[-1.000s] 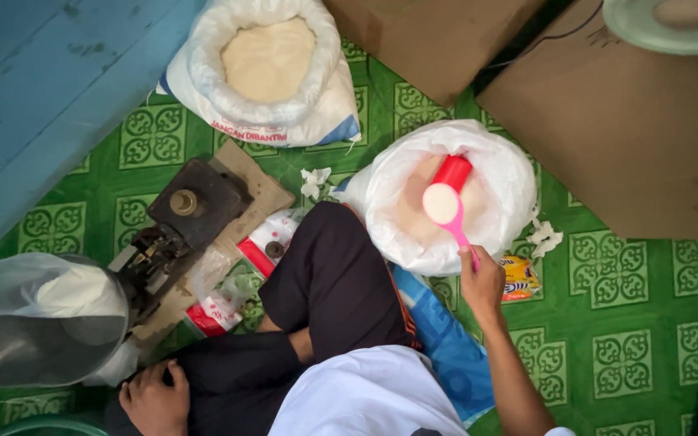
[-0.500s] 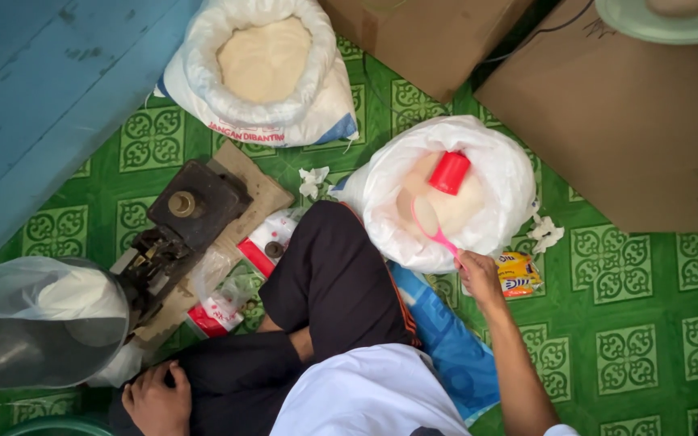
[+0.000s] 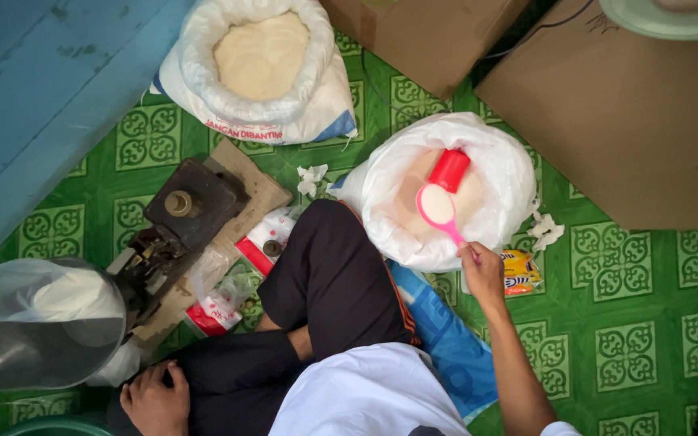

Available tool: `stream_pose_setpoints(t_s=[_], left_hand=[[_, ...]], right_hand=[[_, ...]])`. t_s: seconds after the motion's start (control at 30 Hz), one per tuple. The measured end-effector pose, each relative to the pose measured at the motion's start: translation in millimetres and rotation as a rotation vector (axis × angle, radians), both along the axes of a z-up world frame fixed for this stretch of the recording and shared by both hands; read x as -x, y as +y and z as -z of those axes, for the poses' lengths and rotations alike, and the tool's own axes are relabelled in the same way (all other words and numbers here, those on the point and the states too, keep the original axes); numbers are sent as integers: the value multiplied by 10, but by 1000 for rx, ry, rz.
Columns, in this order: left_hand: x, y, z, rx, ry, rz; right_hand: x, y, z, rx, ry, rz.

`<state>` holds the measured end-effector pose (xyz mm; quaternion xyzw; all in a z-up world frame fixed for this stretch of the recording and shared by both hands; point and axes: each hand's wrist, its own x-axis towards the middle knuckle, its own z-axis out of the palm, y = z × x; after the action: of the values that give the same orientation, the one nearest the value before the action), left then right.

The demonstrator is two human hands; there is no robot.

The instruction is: Scooping white powder from a large sack into a funnel to fill smaller plastic bags for packaging.

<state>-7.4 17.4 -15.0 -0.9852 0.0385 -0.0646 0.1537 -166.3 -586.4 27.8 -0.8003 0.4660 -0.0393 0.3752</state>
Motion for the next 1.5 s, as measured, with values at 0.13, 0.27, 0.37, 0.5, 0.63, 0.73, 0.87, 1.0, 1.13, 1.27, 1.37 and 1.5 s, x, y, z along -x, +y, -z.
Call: stream_pose_setpoints(t_s=[0.13,0.27,0.37,0.5,0.63,0.73,0.87,1.0,1.13,1.27,1.37,1.5], left_hand=[[3,-16,-16,-3,-9,9],[-11,-32,-12,-29,7,-25],[-11,10,48,-38,11,-32],[-10,22,78,-75,-21,-23],[-20,-7,25,-18,-59,8],[-38,-104,-112,-48,-39,27],[-76,-254,-281,74,-135,105],[-99,-317,-378,149,-114,96],[-144,-377,-400,171,-102,15],[-181,-389,-388,297,-91,-16],[-212,-410,-355,340,-76,-51],[-254,-416,-256,389,-73,-57]], right_hand=[[-13,-9,-4,53,61,-17],[0,-31,63,78,82,7],[4,-33,68,72,105,28],[3,-46,53,91,78,37],[-120,-81,-217,193,119,-38],[-311,-125,-537,382,93,-119],[-698,-250,-1013,494,138,-250],[-1176,-255,-1581,593,-129,-485],[-1679,-121,-2019,544,-121,-621],[-2184,217,-2340,465,-272,-809],[-2533,543,-2491,536,-247,-886],[-2981,1074,-2696,539,-260,-1049]])
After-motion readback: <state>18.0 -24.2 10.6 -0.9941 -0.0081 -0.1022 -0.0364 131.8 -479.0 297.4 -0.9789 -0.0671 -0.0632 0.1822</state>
